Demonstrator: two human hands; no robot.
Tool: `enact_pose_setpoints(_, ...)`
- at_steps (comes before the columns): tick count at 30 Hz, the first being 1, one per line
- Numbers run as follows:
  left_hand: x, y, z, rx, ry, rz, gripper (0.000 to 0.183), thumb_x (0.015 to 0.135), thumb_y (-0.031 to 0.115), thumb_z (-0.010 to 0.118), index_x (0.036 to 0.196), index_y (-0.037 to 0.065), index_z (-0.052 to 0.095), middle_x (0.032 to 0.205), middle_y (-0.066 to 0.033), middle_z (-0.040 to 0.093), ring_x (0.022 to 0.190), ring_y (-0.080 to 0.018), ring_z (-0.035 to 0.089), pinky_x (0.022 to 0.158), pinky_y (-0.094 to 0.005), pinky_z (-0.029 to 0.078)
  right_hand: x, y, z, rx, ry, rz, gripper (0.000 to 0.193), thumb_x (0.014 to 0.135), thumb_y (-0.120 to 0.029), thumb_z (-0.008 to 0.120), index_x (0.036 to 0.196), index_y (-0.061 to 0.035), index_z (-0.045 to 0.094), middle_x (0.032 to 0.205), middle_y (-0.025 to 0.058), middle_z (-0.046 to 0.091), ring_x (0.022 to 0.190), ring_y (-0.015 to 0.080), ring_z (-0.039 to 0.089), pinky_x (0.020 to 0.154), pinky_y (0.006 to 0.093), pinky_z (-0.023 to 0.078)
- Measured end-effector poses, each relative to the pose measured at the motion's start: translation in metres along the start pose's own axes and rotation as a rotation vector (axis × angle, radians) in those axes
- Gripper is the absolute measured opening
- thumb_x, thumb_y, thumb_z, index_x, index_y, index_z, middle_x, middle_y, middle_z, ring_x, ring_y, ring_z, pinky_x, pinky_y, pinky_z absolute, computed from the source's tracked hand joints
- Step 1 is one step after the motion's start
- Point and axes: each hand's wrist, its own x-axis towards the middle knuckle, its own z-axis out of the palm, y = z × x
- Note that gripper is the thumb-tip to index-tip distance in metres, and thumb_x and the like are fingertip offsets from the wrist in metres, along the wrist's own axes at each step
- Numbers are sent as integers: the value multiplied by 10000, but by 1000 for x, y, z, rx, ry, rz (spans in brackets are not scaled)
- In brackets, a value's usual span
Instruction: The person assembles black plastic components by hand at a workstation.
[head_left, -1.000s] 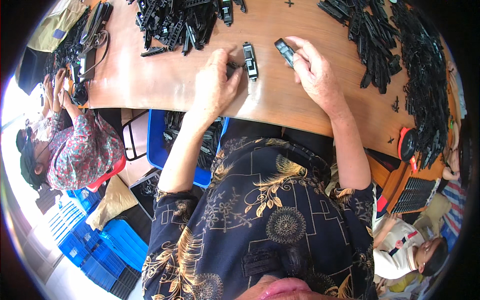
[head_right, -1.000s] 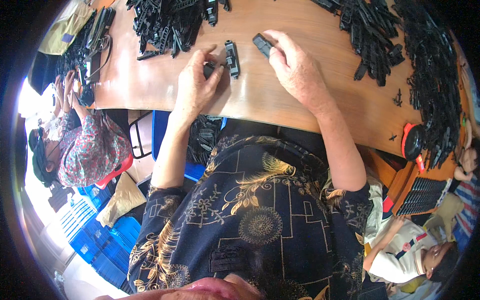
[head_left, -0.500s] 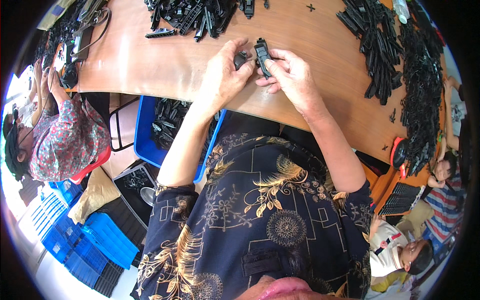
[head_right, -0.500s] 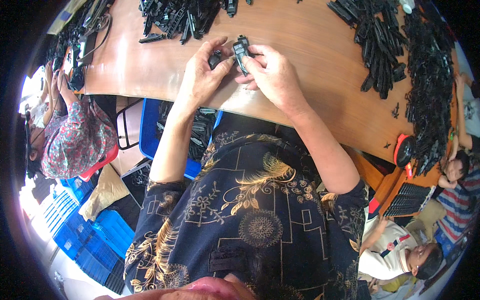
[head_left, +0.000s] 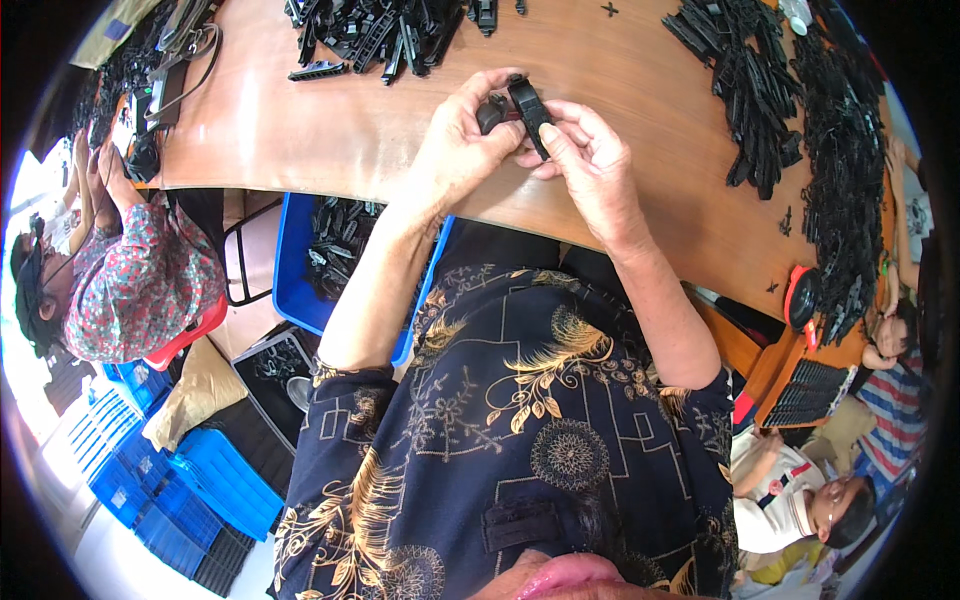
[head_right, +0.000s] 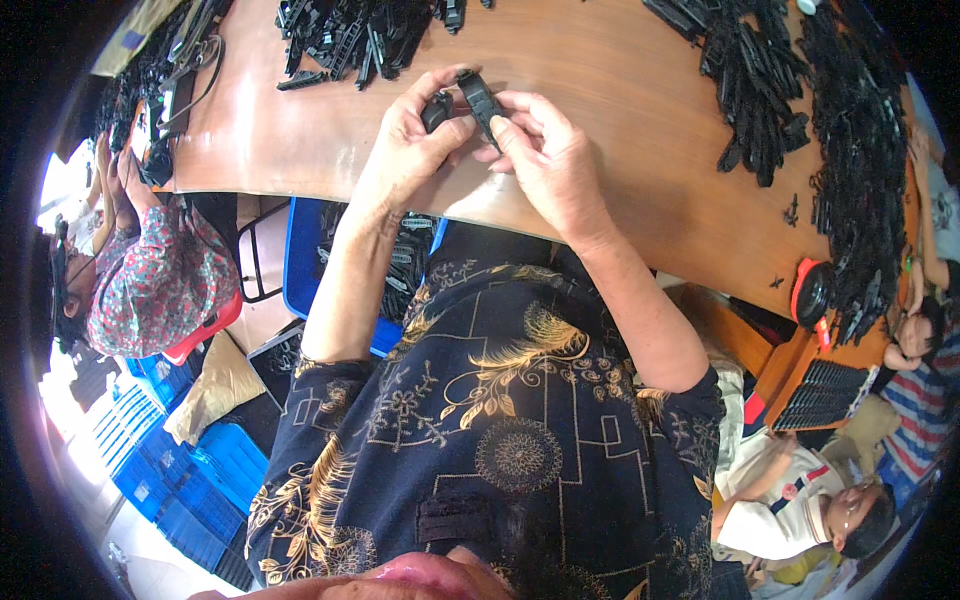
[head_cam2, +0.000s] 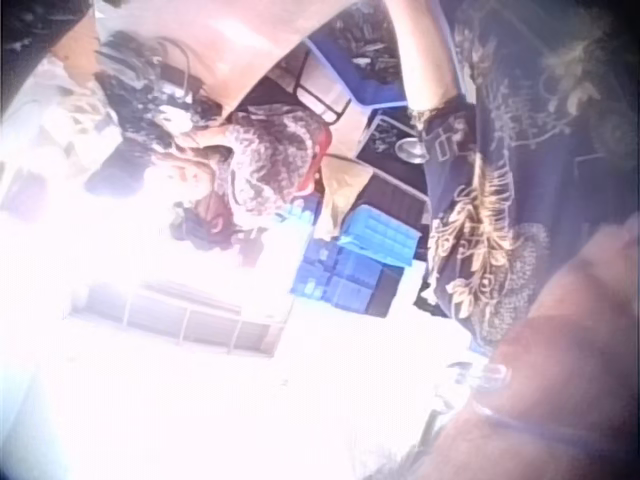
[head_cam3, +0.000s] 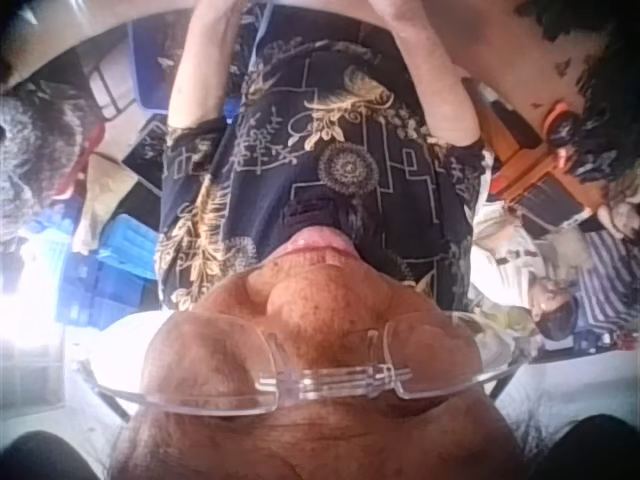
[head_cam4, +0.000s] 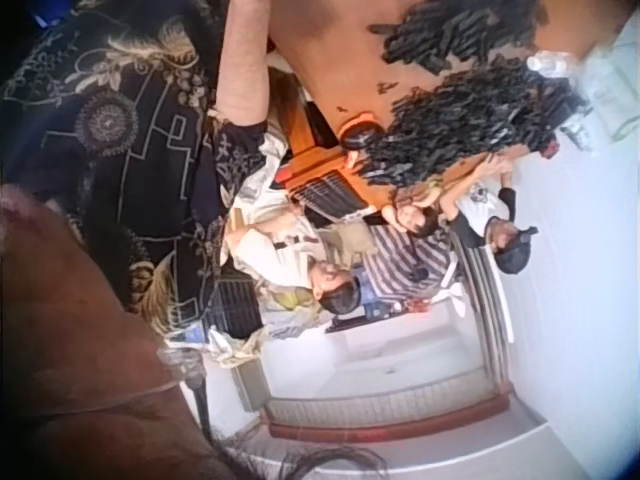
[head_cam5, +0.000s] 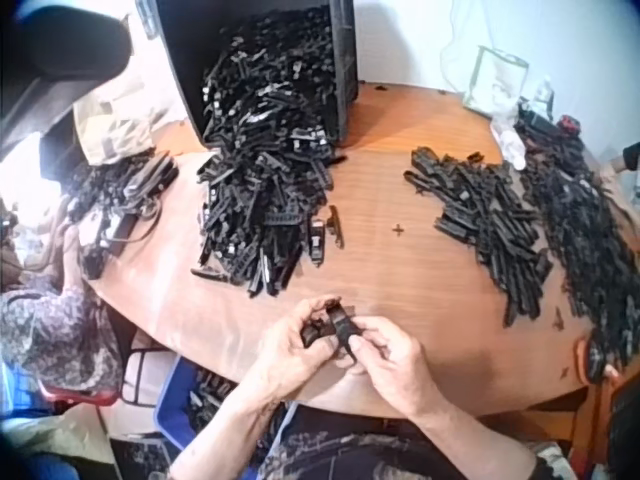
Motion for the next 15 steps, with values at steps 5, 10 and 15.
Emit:
enact_pose_setpoints(5, -2, -7, 19, -300, 80, 9, 431, 793, 88, 748, 1176, 65, 552, 896, -7, 619, 714, -60, 566, 597, -176, 463, -6, 2, 1, -51, 40, -108, 244, 926, -52, 557, 1159, 18, 534, 927, 108, 662, 747, 135, 672, 611, 213, 545)
enact_pose_setpoints(10, -6, -4, 25, -186, 165, 13, 335, 816, 69, 716, 1124, 41, 587, 967, -42, 645, 824, -81, 586, 709, -212, 499, -14, -4, -3, -246, 103, -101, 346, 880, -144, 649, 1176, -4, 537, 926, 127, 659, 757, 147, 664, 642, 263, 539)
enact_pose_setpoints(15, -17, 17, 19, -200, 131, 33, 321, 817, 47, 701, 1119, 11, 598, 1010, -68, 650, 920, -122, 601, 847, -273, 501, -15, -9, -11, -328, 10, -134, 489, 827, -291, 715, 1170, 16, 551, 994, 119, 633, 869, 176, 629, 785, 297, 510)
